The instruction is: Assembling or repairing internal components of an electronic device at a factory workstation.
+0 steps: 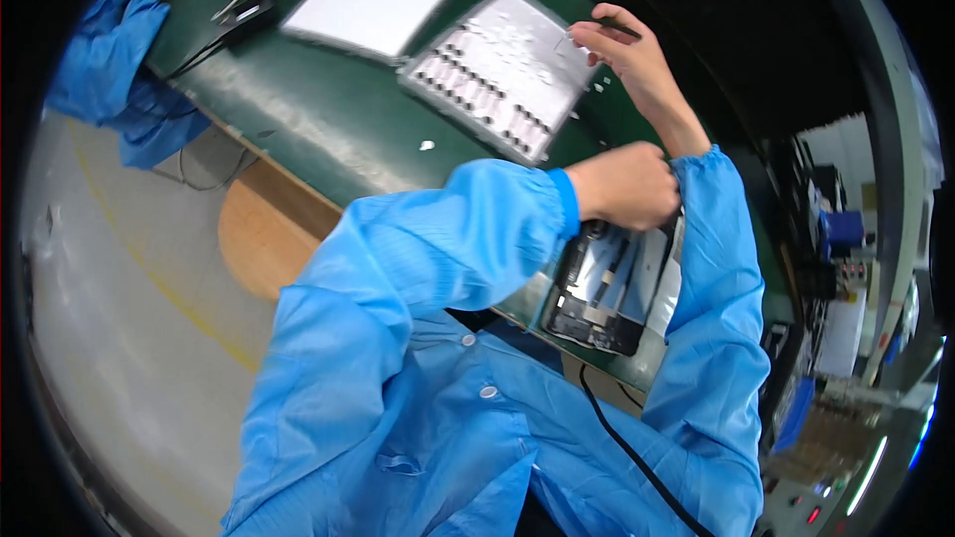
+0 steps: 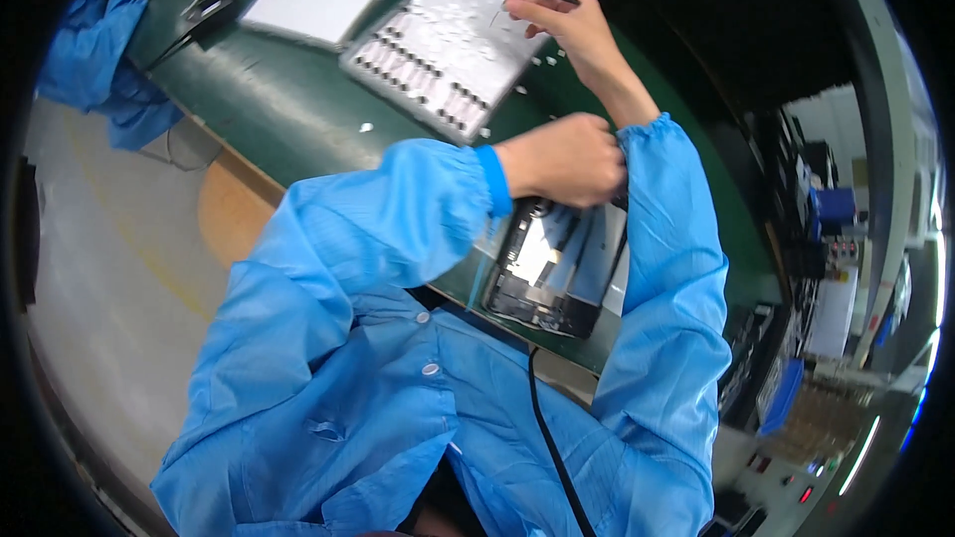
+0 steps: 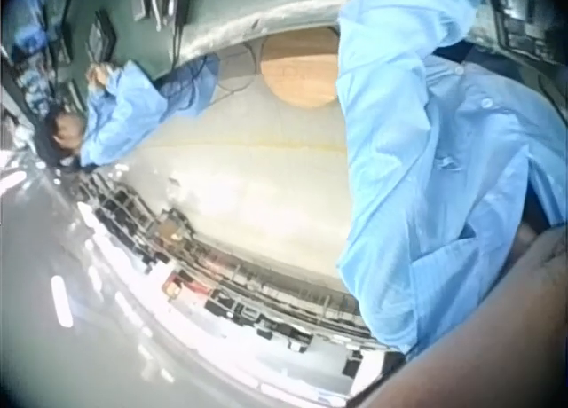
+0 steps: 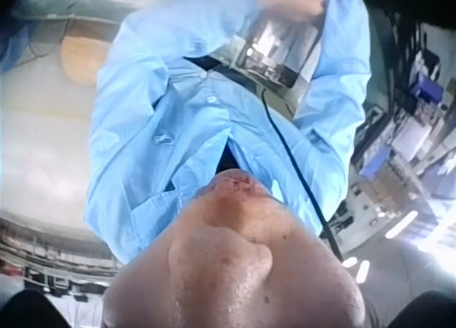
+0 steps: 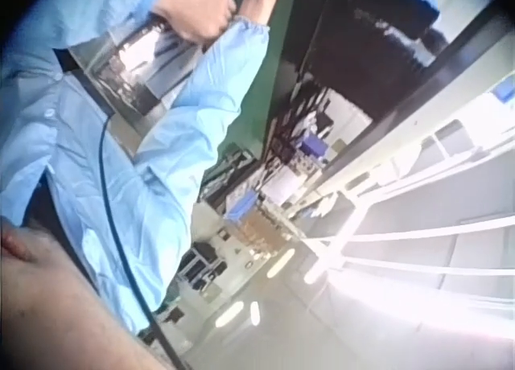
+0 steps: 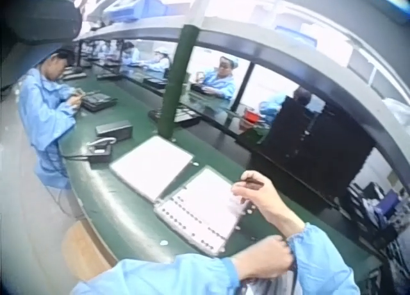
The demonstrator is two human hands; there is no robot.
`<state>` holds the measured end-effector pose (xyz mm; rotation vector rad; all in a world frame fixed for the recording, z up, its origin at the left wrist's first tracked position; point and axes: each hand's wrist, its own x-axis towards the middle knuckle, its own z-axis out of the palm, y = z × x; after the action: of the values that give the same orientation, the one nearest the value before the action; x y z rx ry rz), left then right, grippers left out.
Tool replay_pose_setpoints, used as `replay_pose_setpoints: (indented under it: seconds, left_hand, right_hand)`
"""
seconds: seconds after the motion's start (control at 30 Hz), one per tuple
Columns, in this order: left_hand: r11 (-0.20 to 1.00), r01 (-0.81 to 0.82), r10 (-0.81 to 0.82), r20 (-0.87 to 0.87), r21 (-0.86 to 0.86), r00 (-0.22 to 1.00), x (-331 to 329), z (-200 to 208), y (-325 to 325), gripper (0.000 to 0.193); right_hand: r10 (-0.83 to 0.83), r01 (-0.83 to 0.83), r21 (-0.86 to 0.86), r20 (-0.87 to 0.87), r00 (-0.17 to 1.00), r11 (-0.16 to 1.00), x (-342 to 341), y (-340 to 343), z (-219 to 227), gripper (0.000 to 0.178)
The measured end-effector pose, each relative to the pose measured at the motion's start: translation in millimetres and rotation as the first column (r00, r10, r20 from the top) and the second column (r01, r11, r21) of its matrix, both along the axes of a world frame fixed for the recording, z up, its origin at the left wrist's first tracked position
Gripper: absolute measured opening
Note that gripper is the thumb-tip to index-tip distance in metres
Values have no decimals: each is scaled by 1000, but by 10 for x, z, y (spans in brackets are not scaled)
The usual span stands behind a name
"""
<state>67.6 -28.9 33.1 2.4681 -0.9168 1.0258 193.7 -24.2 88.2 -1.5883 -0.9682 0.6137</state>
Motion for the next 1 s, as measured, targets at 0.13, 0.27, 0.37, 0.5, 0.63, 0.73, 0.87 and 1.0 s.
replay_pose_setpoints:
  seconds: [0.13, 0.27, 0.37, 0.5, 0.63, 0.73, 0.87, 1.0]
  left_hand:
    - [971, 2, 63, 264, -238, 962, -8, 257, 267, 17]
    - [826, -118, 213, 112, -550, 971, 44, 429, 548, 10]
    - [843, -114, 69, -105, -525, 992, 5, 261, 502, 11]
    - [866, 7, -70, -107, -499, 992, -19, 119, 316, 10]
    - [920, 196, -204, 13, -340, 979, 21, 176, 57, 8]
    - [946, 196, -195, 29, -257, 980, -3, 146, 24, 7]
    - [962, 117, -121, -1, -249, 993, -136, 165, -53, 11]
    - [898, 170, -239, -127, -405, 963, -212, 94, -214, 11]
  right_hand:
    - [-146, 151, 39, -104, 984, 988, -47, -486, 63, 37]
    - [-268, 303, 237, -169, 948, 923, -301, -1129, 141, 32]
    - [-286, 339, 239, -233, 930, 910, -573, -1483, 40, 32]
    - [-309, 409, 222, -377, 873, 885, -846, -1780, -158, 33]
    - [-291, 446, 253, -476, 830, 859, -975, -2109, -275, 32]
    - [-281, 458, 270, -504, 817, 847, -1035, -2146, -417, 34]
    - [-332, 476, 243, -458, 824, 845, -1179, -2217, -404, 34]
    - [-418, 442, 330, -144, 897, 834, -1323, -2391, -457, 31]
